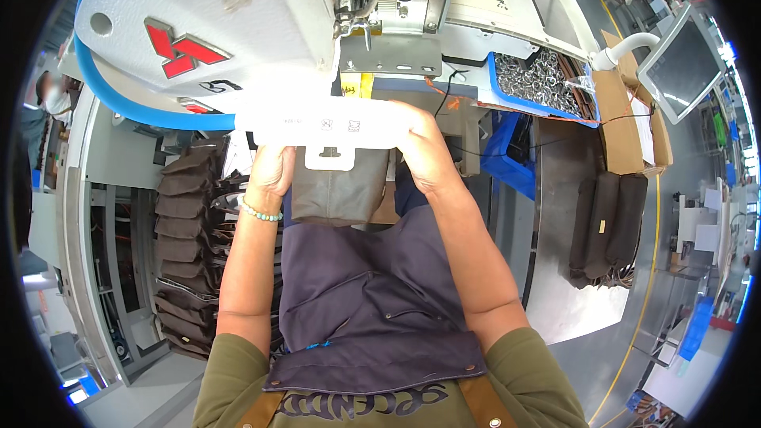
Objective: Attaching a metal closure/buckle to a small leather bag using a specialized press machine.
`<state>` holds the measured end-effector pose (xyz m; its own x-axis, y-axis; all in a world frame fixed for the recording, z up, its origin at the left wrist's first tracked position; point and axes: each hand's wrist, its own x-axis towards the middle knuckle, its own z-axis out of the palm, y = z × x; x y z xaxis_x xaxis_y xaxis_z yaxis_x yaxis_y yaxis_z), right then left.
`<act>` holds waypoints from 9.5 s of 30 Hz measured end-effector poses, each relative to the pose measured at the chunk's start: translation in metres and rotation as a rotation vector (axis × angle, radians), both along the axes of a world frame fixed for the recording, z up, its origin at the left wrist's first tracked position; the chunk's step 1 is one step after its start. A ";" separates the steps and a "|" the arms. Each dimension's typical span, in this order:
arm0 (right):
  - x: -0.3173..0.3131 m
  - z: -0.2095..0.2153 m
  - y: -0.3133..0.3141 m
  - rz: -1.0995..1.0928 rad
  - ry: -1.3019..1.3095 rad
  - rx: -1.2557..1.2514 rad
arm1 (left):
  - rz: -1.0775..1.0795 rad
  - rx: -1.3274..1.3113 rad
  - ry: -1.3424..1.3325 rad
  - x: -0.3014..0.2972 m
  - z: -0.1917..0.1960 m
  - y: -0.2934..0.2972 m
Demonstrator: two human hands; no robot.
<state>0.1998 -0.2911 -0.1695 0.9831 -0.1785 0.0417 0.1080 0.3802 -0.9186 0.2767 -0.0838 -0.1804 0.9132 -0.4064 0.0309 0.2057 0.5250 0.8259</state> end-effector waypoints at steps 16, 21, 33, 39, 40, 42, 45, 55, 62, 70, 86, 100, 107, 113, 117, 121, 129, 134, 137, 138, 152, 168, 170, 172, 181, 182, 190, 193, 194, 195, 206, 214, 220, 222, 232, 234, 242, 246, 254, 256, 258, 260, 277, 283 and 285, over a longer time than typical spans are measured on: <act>0.004 -0.016 0.002 0.032 -0.076 0.192 | 0.020 0.155 -0.009 0.002 0.011 0.002; 0.003 -0.009 -0.002 0.051 -0.138 -0.024 | 0.042 0.321 -0.062 0.005 0.005 0.008; -0.001 0.005 0.009 -0.007 -0.168 -0.062 | -0.004 0.309 -0.091 0.014 -0.002 0.019; 0.000 0.001 0.009 -0.013 -0.157 -0.028 | 0.041 0.290 -0.103 0.009 0.004 0.018; 0.000 0.000 0.009 -0.007 -0.146 -0.021 | 0.048 0.290 -0.111 0.008 0.005 0.017; 0.001 -0.003 0.007 0.018 -0.112 0.005 | 0.039 0.273 -0.086 0.007 0.005 0.016; 0.002 -0.006 0.006 0.023 -0.112 0.031 | 0.035 0.257 -0.108 0.007 0.004 0.017; 0.003 -0.011 0.007 0.009 -0.107 0.039 | 0.037 0.330 -0.098 0.007 0.003 0.016; 0.002 -0.003 0.008 -0.061 -0.099 -0.075 | 0.073 0.462 -0.178 0.000 0.009 0.016; 0.000 -0.007 0.013 -0.069 -0.134 -0.055 | 0.237 0.766 -0.545 -0.019 0.029 0.015; -0.004 -0.113 0.020 -0.076 0.340 0.319 | 0.049 0.349 0.226 -0.054 -0.061 0.008; -0.037 -0.114 0.039 -0.131 0.309 0.202 | 0.108 0.223 0.188 -0.045 -0.099 -0.004; -0.036 -0.116 0.044 -0.136 0.374 0.242 | 0.002 0.214 0.332 -0.058 -0.090 -0.008; -0.059 -0.132 0.051 -0.094 0.542 0.161 | -0.072 0.327 0.232 -0.082 -0.096 0.011; -0.091 -0.103 0.066 -0.091 0.485 0.233 | -0.067 0.402 0.167 -0.097 -0.079 0.026; -0.130 -0.038 0.073 0.211 0.344 0.263 | -0.318 0.357 0.105 -0.112 -0.022 0.056; -0.127 0.123 0.039 0.608 -0.092 1.209 | -0.236 -0.144 -0.476 -0.105 0.081 0.063; -0.128 0.139 0.065 0.703 -0.209 1.188 | 0.270 0.215 -0.465 -0.089 0.073 0.060; -0.130 0.136 0.068 0.697 -0.197 1.204 | 0.461 0.677 -0.652 -0.094 0.046 0.045; -0.129 0.136 0.066 0.683 -0.191 1.197 | 0.508 0.759 -0.727 -0.093 0.038 0.038; -0.129 0.129 0.069 0.700 -0.211 1.107 | 0.552 0.801 -0.639 -0.053 0.035 0.004; -0.128 0.124 0.070 0.673 -0.199 1.093 | 0.466 0.954 -0.791 -0.044 0.046 0.017; -0.131 0.117 0.064 0.644 -0.157 1.020 | 0.395 0.913 -0.770 -0.043 0.040 0.023; -0.133 0.100 0.056 0.650 -0.144 0.828 | 0.285 0.858 -0.740 -0.041 0.028 0.036; -0.098 -0.117 0.010 -0.102 -0.113 -1.111 | 0.316 0.656 -0.532 -0.031 0.003 0.063; -0.089 -0.132 -0.004 -0.260 -0.123 -1.384 | 0.376 0.638 -0.563 -0.036 0.009 0.057; -0.066 -0.119 -0.024 -0.328 0.143 -0.905 | 0.368 0.905 -1.209 -0.100 0.033 0.020; -0.070 -0.096 -0.013 -0.296 0.109 -0.762 | 0.330 0.939 -1.289 -0.132 0.014 0.021; -0.072 -0.091 -0.011 -0.279 0.046 -0.711 | 0.350 0.960 -1.334 -0.138 0.011 0.026; -0.075 -0.089 -0.009 -0.285 0.097 -0.703 | 0.409 0.928 -1.402 -0.143 0.010 0.029; -0.099 -0.120 -0.003 -0.223 0.039 -1.176 | 0.281 1.374 -1.310 -0.114 0.070 -0.023; -0.105 -0.137 -0.023 -0.202 0.076 -1.485 | 0.246 1.369 -1.310 -0.096 0.064 -0.034; -0.087 -0.107 -0.020 -0.311 0.035 -1.130 | 0.189 1.355 -1.223 -0.107 0.078 -0.025; -0.068 -0.075 -0.022 -0.407 -0.073 -0.970 | 0.125 1.371 -1.157 -0.108 0.080 -0.021; 0.036 0.058 0.000 -0.237 -0.354 -1.126 | 0.270 1.146 -1.192 -0.119 0.071 -0.001; 0.048 0.059 0.005 -0.229 -0.385 -1.138 | 0.289 1.133 -1.190 -0.119 0.070 0.002; 0.028 0.046 0.002 -0.117 -0.551 -0.629 | 0.328 1.110 -1.165 -0.121 0.065 0.001; 0.022 0.048 -0.002 -0.200 -0.546 -1.004 | 0.358 1.066 -1.190 -0.118 0.063 -0.002; 0.007 0.045 -0.004 -0.212 -0.806 -1.274 | 0.386 0.981 -1.158 -0.110 0.056 -0.004; 0.007 0.045 -0.004 -0.219 -0.840 -1.343 | 0.397 0.972 -1.166 -0.109 0.056 -0.004; 0.004 0.046 -0.001 -0.215 -0.823 -1.381 | 0.408 0.977 -1.182 -0.109 0.056 -0.005; 0.002 0.048 0.003 -0.197 -0.800 -1.381 | 0.421 1.005 -1.202 -0.108 0.056 -0.006; -0.023 0.054 0.011 -0.092 -0.549 -1.309 | 0.368 1.118 -1.199 -0.107 0.049 -0.007; 0.023 0.065 -0.016 0.153 -0.212 -1.009 | 0.360 1.293 -1.338 -0.107 0.056 -0.011; 0.040 0.066 -0.020 0.323 -0.193 -0.805 | 0.342 1.350 -1.369 -0.106 0.059 -0.011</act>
